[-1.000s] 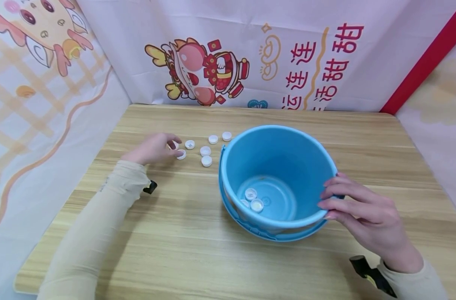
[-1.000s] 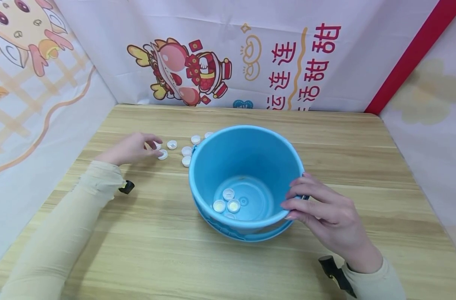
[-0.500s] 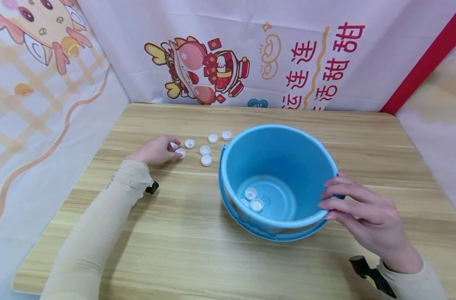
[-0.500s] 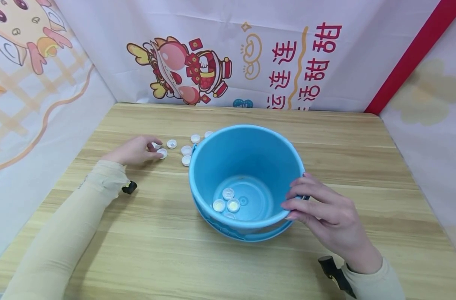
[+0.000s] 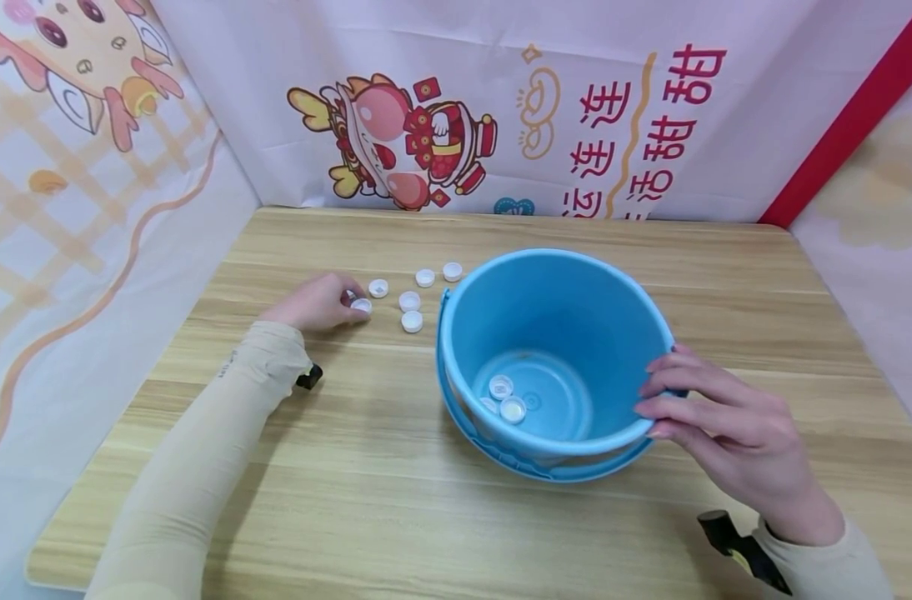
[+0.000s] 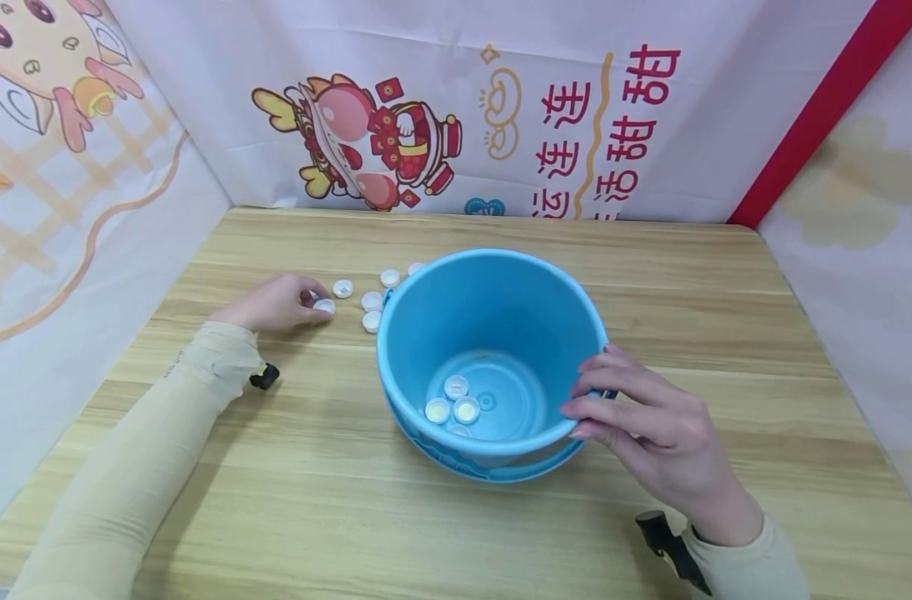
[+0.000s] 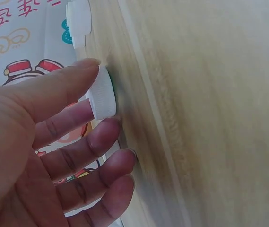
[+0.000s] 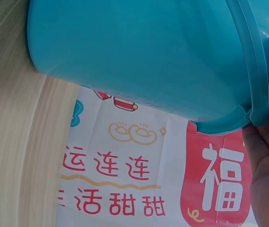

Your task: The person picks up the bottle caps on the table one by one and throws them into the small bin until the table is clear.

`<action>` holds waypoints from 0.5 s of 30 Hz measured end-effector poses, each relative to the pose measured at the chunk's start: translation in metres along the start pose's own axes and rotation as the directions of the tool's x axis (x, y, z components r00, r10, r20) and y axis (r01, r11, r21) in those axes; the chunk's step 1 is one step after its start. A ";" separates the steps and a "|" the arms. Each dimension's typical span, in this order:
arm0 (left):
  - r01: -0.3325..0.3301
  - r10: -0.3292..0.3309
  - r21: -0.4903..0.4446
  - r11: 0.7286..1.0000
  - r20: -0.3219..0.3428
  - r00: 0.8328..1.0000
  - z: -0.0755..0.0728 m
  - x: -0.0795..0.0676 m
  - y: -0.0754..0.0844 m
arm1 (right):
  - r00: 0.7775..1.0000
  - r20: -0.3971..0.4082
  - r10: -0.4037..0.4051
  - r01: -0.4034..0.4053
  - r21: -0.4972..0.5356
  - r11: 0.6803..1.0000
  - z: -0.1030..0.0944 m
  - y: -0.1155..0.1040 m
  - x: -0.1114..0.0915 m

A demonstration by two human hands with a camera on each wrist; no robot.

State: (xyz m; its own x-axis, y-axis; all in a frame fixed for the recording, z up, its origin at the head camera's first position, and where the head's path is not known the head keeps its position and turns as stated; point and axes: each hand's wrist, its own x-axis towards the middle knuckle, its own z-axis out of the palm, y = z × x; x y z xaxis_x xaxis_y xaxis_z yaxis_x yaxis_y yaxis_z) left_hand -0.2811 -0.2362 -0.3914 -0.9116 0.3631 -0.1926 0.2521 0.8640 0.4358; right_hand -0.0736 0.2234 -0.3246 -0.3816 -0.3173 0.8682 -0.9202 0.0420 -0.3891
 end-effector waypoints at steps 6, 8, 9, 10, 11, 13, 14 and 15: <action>0.017 -0.017 -0.010 1.000 0.002 1.000 -0.003 -0.003 0.005 | 1.000 0.000 -0.005 0.005 0.009 1.000 0.000 0.001 0.000; 0.019 -0.019 -0.011 1.000 -0.008 1.000 -0.006 -0.005 0.009 | 1.000 -0.001 -0.008 0.008 0.011 1.000 0.000 0.001 0.000; 0.019 -0.019 -0.011 1.000 -0.017 1.000 -0.009 -0.007 0.012 | 1.000 0.000 -0.007 0.007 0.011 1.000 0.000 0.001 0.000; 0.013 -0.014 -0.009 1.000 -0.027 1.000 -0.011 -0.008 0.015 | 1.000 -0.002 -0.009 0.009 0.013 1.000 0.000 0.001 0.000; 0.007 -0.007 -0.002 1.000 -0.039 0.999 -0.014 -0.009 0.019 | 1.000 -0.004 -0.013 0.013 0.015 1.000 0.000 0.001 0.000; -0.022 0.023 0.013 1.000 -0.062 0.998 -0.020 -0.011 0.028 | 1.000 -0.007 -0.016 0.016 0.014 1.000 0.001 0.001 0.001; -0.033 0.034 0.019 0.999 -0.073 0.997 -0.023 -0.013 0.033 | 1.000 -0.008 -0.017 0.017 0.014 1.000 0.001 0.001 0.001; -0.049 0.051 0.026 0.998 -0.084 0.995 -0.025 -0.014 0.038 | 1.000 -0.010 -0.020 0.020 0.014 1.000 0.001 0.001 0.001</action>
State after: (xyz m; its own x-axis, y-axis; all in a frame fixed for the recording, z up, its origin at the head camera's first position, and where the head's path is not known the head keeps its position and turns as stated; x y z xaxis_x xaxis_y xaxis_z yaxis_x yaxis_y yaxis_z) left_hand -0.2669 -0.2168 -0.3497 -0.9216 0.3762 -0.0961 0.3045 0.8539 0.4221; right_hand -0.0744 0.2221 -0.3244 -0.3638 -0.3088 0.8788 -0.9264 0.0219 -0.3758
